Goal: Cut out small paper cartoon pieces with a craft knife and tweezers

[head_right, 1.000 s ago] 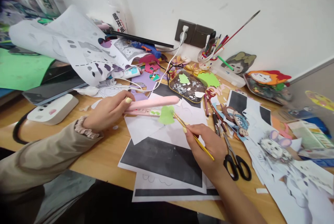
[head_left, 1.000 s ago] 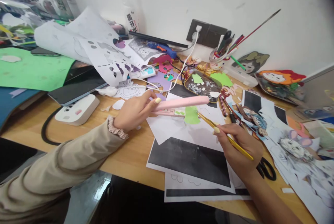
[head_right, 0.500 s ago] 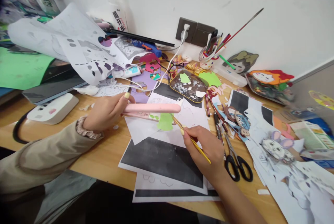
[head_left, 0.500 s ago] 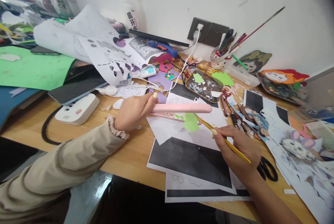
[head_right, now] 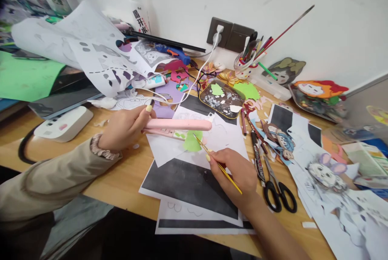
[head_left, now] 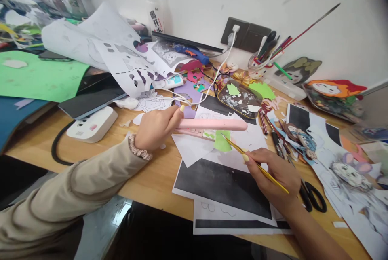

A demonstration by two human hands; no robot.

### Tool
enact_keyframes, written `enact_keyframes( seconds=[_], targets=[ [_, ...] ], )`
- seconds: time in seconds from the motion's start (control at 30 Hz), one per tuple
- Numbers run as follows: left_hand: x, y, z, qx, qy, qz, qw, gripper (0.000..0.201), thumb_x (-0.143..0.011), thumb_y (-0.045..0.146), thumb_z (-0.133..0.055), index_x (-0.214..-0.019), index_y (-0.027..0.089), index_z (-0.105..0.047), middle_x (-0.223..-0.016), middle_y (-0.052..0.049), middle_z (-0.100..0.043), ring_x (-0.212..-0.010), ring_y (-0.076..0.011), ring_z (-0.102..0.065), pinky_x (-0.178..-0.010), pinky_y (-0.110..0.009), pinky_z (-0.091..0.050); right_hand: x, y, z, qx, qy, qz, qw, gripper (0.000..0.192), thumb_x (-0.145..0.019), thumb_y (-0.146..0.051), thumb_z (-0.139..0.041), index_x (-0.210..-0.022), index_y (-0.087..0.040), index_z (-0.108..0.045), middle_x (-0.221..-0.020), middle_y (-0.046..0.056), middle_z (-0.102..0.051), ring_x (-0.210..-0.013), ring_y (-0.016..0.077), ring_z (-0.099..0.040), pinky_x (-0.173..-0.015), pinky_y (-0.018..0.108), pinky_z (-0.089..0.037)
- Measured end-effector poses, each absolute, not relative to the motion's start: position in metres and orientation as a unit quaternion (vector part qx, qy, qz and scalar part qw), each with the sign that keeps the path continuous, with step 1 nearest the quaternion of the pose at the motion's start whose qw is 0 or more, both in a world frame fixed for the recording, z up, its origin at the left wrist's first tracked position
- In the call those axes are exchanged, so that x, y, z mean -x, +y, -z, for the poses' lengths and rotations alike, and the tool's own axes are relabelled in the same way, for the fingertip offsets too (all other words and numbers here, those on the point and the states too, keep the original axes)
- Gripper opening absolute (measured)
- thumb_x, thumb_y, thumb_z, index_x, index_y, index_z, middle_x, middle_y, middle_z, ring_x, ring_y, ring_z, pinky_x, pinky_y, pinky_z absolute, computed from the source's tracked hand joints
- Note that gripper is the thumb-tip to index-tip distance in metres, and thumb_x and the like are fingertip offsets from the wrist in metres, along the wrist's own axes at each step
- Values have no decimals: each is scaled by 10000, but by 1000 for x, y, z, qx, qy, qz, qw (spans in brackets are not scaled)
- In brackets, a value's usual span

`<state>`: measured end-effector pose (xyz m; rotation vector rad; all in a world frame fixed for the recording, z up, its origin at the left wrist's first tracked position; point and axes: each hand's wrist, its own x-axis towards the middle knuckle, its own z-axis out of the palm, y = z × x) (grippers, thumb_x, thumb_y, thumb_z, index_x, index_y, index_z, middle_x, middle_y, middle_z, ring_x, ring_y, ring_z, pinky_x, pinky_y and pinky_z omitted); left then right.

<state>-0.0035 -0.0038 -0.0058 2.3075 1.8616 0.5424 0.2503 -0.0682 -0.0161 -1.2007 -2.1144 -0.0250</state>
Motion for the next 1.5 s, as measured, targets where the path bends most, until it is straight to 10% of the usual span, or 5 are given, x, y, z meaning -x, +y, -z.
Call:
enact_keyframes(
  seconds=[1.5],
  targets=[
    [3,-3,5,-750,634,-176,75,343,-828,349,-190,-700,202,-473,-510,20,-486,-473,-114,-437,-476,-213,-250,-246,-70,15,372,-852,8,369,202,-658,-51,-556,-794,-192,-506,-656,-2,-581,-631,106,-542,-603,228,-439]
  ],
)
